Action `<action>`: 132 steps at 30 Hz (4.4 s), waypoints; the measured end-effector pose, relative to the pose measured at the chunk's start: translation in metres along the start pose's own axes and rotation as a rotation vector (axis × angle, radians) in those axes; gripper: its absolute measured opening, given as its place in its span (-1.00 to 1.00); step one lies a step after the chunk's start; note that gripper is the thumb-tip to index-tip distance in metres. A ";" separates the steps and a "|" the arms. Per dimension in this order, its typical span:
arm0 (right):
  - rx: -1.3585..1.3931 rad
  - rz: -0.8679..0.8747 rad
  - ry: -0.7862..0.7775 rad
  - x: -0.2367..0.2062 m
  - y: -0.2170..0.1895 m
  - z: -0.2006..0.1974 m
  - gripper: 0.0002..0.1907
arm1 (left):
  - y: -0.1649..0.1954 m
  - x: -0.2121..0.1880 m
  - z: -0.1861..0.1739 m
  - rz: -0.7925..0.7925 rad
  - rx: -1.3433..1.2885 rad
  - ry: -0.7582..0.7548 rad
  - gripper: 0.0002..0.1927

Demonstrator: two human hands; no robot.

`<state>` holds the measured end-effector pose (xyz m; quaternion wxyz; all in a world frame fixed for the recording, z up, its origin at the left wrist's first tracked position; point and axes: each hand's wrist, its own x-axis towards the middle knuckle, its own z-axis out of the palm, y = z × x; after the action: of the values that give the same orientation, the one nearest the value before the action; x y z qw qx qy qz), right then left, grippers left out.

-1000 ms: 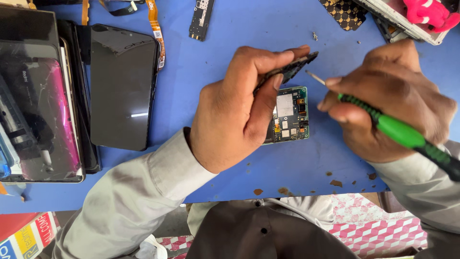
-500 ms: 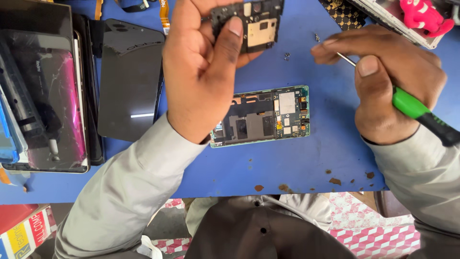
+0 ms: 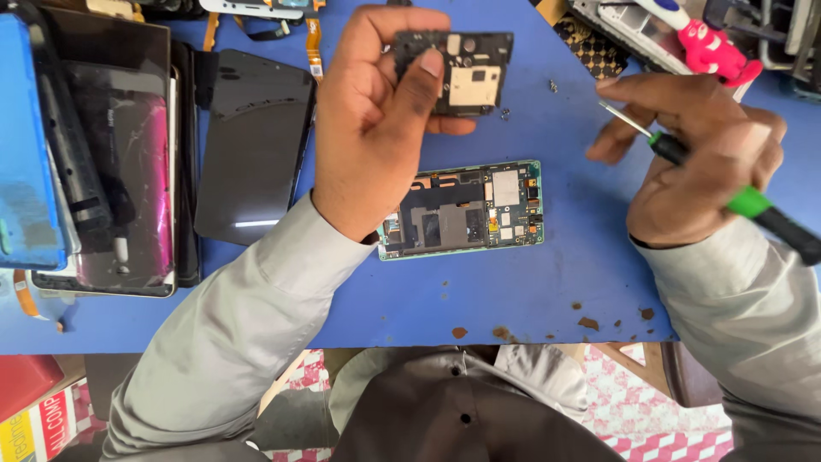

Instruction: The person uses a screwdriver to unscrew and pry components from a disassembled smartphone at a repair bench, working on the phone's mid-frame and internal board, then sets the frame down and continues unscrewing small screws on the work surface.

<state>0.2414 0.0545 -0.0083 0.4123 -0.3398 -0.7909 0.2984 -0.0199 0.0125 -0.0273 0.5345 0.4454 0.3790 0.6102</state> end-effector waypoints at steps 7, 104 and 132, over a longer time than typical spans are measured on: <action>0.015 -0.173 0.002 0.010 -0.005 0.013 -0.72 | 0.005 -0.003 0.003 -0.058 -0.045 -0.128 -0.72; 0.068 -0.212 -0.085 0.014 -0.024 0.004 -0.77 | 0.021 -0.018 0.035 -0.088 0.296 -0.129 -0.73; -0.199 -0.296 -0.073 0.020 -0.037 0.006 -0.70 | 0.019 -0.021 0.036 0.129 0.615 -0.132 -0.65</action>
<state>0.2167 0.0471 0.0261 0.3873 -0.2477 -0.8722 0.1668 0.0090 -0.0118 -0.0009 0.3585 0.6479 0.4809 0.4696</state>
